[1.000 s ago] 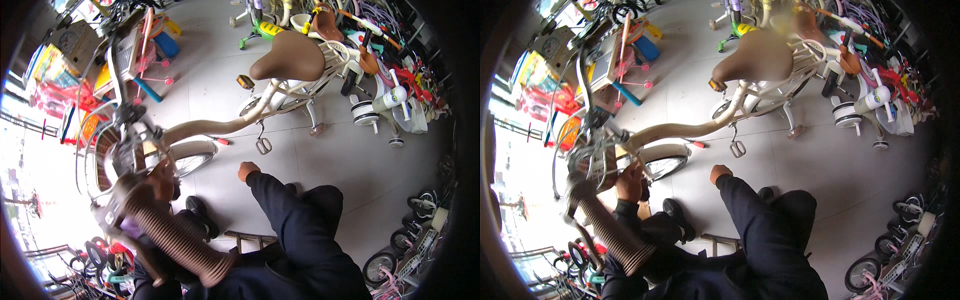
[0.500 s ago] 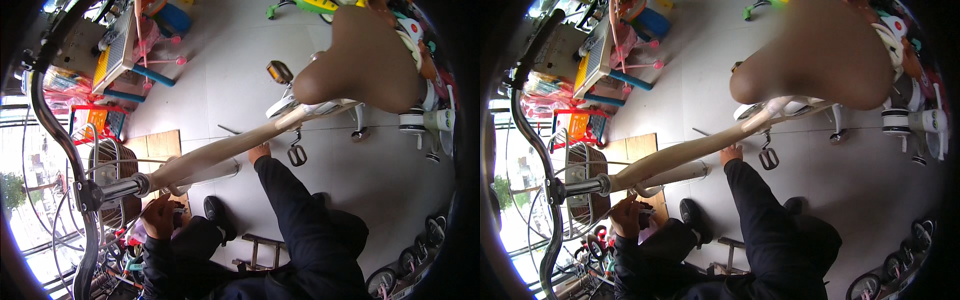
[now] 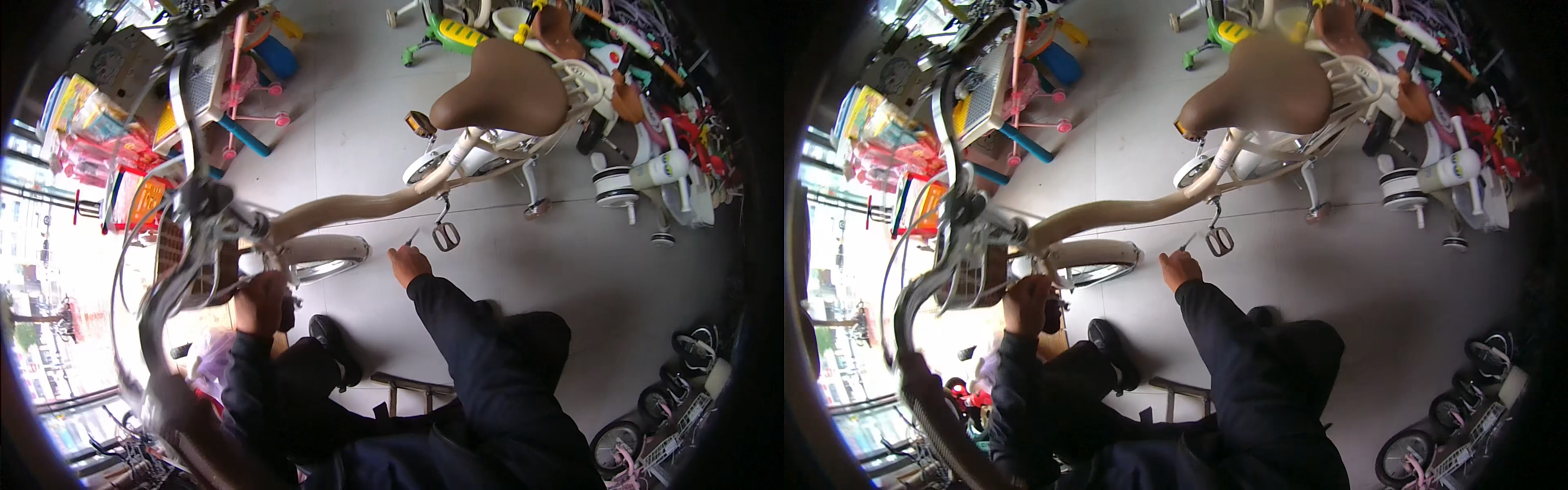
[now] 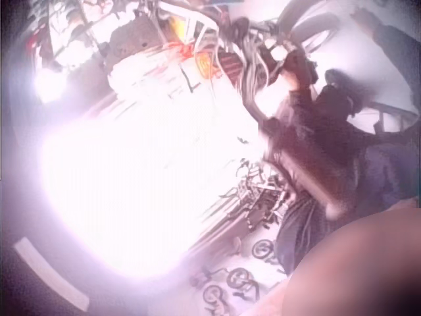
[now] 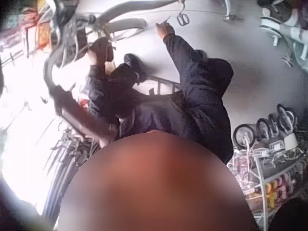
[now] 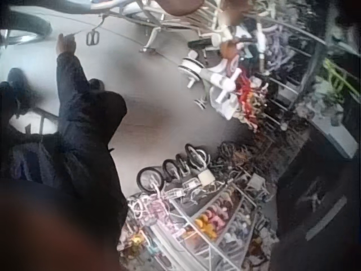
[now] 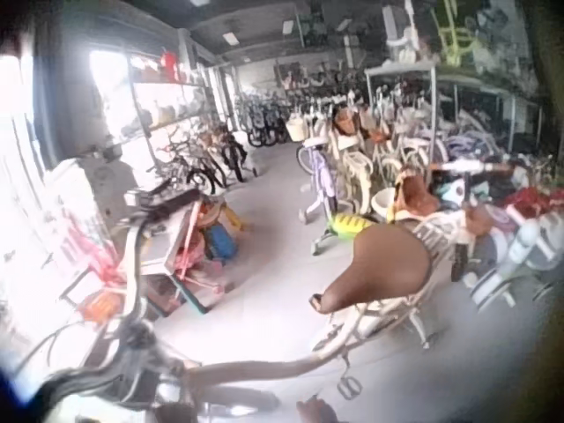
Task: The person uses a screwdriver to tighten bolts on the handlebar stem and brake lever of a white bicycle, then wipes the handlebar and seat with a cloth. The person continues to adjust the rear rack and seat post area with the screwdriver.
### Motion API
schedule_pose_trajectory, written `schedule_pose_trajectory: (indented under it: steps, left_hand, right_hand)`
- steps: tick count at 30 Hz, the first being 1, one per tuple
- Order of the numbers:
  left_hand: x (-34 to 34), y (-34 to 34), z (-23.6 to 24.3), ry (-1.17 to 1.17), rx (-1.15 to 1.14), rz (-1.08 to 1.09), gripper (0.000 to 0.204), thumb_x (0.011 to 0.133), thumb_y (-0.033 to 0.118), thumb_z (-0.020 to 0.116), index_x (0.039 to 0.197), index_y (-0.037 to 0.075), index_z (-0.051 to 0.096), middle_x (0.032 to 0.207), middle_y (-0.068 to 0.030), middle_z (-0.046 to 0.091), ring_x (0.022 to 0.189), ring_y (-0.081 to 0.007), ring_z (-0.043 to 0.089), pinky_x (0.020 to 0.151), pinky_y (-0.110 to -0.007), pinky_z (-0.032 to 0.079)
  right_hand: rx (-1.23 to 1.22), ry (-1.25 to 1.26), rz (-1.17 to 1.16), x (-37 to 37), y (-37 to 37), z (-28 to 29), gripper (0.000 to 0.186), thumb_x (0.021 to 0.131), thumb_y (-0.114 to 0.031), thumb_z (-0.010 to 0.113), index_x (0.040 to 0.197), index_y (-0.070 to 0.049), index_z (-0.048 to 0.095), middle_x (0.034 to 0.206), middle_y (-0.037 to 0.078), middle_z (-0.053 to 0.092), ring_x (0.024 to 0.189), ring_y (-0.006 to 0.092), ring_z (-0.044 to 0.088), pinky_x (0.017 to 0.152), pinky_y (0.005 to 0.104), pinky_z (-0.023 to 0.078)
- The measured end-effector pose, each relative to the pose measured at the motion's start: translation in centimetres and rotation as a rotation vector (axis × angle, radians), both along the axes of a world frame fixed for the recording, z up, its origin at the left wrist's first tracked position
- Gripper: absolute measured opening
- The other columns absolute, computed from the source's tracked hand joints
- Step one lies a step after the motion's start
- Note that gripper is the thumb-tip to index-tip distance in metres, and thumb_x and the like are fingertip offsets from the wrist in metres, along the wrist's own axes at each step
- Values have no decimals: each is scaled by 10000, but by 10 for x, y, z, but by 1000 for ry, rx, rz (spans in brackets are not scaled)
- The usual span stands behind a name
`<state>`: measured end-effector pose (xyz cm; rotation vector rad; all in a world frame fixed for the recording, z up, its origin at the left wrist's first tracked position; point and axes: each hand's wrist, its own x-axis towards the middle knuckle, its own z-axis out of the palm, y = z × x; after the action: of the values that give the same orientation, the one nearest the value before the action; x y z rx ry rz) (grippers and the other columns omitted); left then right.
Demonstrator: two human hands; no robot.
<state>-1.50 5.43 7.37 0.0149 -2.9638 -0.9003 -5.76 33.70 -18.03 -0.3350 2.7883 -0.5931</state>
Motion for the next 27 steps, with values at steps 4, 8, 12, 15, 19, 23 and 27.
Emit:
schedule_pose_trajectory:
  steps: [4,8,12,15,19,23,27]
  left_hand:
    - [10,-5,-13,-133,-23,31,317,951,294,618,930,2,740,795,-134,736,734,-216,717,688,-339,547]
    - [38,3,-25,-205,184,-30,316,931,319,633,937,20,736,769,-118,733,734,-262,717,696,-367,551]
    - [79,14,-19,-384,434,3,341,946,304,662,997,-26,733,791,-114,746,740,-218,723,715,-347,560]
    - [101,17,-9,-614,758,-49,315,963,209,674,1201,3,681,881,-74,732,749,-153,689,707,-328,546]
    - [120,10,-9,-686,892,-92,235,978,223,676,1064,7,704,823,-21,668,703,-107,590,692,-307,504]
    - [109,-8,-23,-471,709,152,264,984,277,657,973,19,709,800,-36,690,697,-134,610,692,-337,511]
    - [84,-18,-43,-288,610,294,302,964,305,664,946,4,688,790,-86,691,703,-165,616,706,-347,507]
  right_hand:
    - [47,-87,133,6,0,68,212,955,-240,576,1027,-45,620,918,234,716,908,400,705,755,516,567]
    - [-54,-142,248,26,-6,152,322,924,-314,664,1007,-8,608,901,189,732,906,378,709,794,488,552]
    - [-276,-218,237,60,-19,227,263,899,-232,725,915,-13,580,848,104,762,810,227,689,760,368,524]
    - [-384,-172,258,85,-41,252,244,928,-182,717,966,15,579,808,74,734,736,166,679,680,319,538]
    - [-750,-297,86,106,-83,250,272,959,-184,709,1074,40,606,913,113,732,797,156,690,698,283,564]
    - [-818,52,-146,137,-118,240,520,934,-351,746,1257,31,605,1123,199,693,876,244,718,765,340,572]
    - [-746,289,147,159,-133,232,447,869,-85,736,1297,-19,629,1133,165,679,1018,305,683,879,369,556]
